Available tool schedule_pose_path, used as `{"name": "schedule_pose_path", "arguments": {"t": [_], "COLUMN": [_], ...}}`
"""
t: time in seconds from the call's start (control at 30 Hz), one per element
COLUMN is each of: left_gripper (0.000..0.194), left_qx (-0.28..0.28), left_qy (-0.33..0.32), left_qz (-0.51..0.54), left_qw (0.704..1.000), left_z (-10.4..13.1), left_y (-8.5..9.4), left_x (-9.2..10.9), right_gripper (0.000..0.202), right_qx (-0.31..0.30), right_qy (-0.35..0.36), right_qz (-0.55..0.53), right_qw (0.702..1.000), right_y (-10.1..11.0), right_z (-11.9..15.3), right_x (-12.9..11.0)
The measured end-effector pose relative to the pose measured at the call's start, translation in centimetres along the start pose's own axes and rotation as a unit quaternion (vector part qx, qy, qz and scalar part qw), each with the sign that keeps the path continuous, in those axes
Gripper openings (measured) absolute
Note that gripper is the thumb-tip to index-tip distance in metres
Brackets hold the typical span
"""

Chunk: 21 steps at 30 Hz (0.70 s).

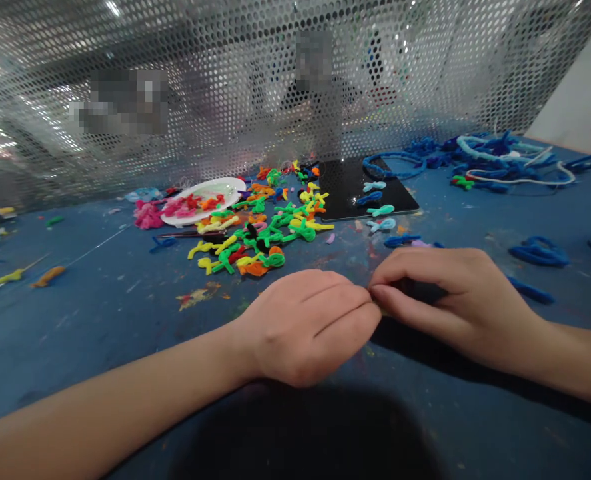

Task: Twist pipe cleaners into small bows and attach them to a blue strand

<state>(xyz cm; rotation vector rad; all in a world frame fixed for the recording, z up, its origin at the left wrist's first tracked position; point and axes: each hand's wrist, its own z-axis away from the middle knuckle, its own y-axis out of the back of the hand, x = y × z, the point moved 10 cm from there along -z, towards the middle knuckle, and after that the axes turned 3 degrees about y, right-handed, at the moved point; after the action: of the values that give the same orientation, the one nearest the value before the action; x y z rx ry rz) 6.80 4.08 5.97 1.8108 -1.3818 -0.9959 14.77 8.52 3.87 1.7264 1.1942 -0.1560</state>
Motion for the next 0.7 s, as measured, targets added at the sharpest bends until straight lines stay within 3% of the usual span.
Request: {"name": "schedule_pose_path", "arguments": {"t": [0.1, 0.17, 0.3, 0.37, 0.4, 0.5, 0.57, 0.63, 0.7], "left_gripper": [0.028, 0.028, 0.028, 0.029, 0.03, 0.031, 0.028, 0.027, 0.028], "left_qx": [0.01, 0.039, 0.043, 0.047, 0.047, 0.018, -0.01, -0.013, -0.025], "left_qy": [0.007, 0.0, -0.001, 0.0, 0.003, 0.015, 0.023, 0.029, 0.043], "left_qz": [0.001, 0.004, 0.006, 0.009, 0.012, 0.022, 0.031, 0.044, 0.06], "left_qw": [1.0, 0.999, 0.999, 0.999, 0.999, 0.999, 0.999, 0.999, 0.997], "left_z": [0.2, 0.4, 0.5, 0.4, 0.4, 0.3, 0.3, 0.3, 0.2], "left_y": [-0.1, 0.1, -0.3, -0.2, -0.1, -0.2, -0.4, -0.2, -0.3], "left_x": [-0.2, -0.3, -0.5, -0.5, -0.5, -0.6, -0.6, -0.7, -1.1], "right_gripper": [0.013, 0.013, 0.014, 0.016, 0.017, 0.014, 0.01, 0.011, 0.015], "right_qx": [0.037, 0.067, 0.042, 0.035, 0.042, 0.06, 0.022, -0.036, -0.055], "right_qy": [-0.042, -0.071, -0.144, -0.17, -0.166, -0.096, 0.002, 0.095, 0.141], "right_qz": [-0.048, -0.14, -0.359, -0.417, -0.416, -0.259, -0.095, -0.003, 0.019], "right_qw": [0.997, 0.985, 0.921, 0.892, 0.893, 0.959, 0.995, 0.995, 0.988], "right_y": [0.8, 1.3, -0.1, -0.5, -0.3, 1.5, 1.7, 0.6, 0.1], "right_z": [0.2, 0.3, 0.4, 0.4, 0.4, 0.1, 0.0, 0.5, 1.0], "right_x": [1.1, 1.8, 3.0, 3.3, 3.4, 3.1, 1.6, 0.1, -0.6]}}
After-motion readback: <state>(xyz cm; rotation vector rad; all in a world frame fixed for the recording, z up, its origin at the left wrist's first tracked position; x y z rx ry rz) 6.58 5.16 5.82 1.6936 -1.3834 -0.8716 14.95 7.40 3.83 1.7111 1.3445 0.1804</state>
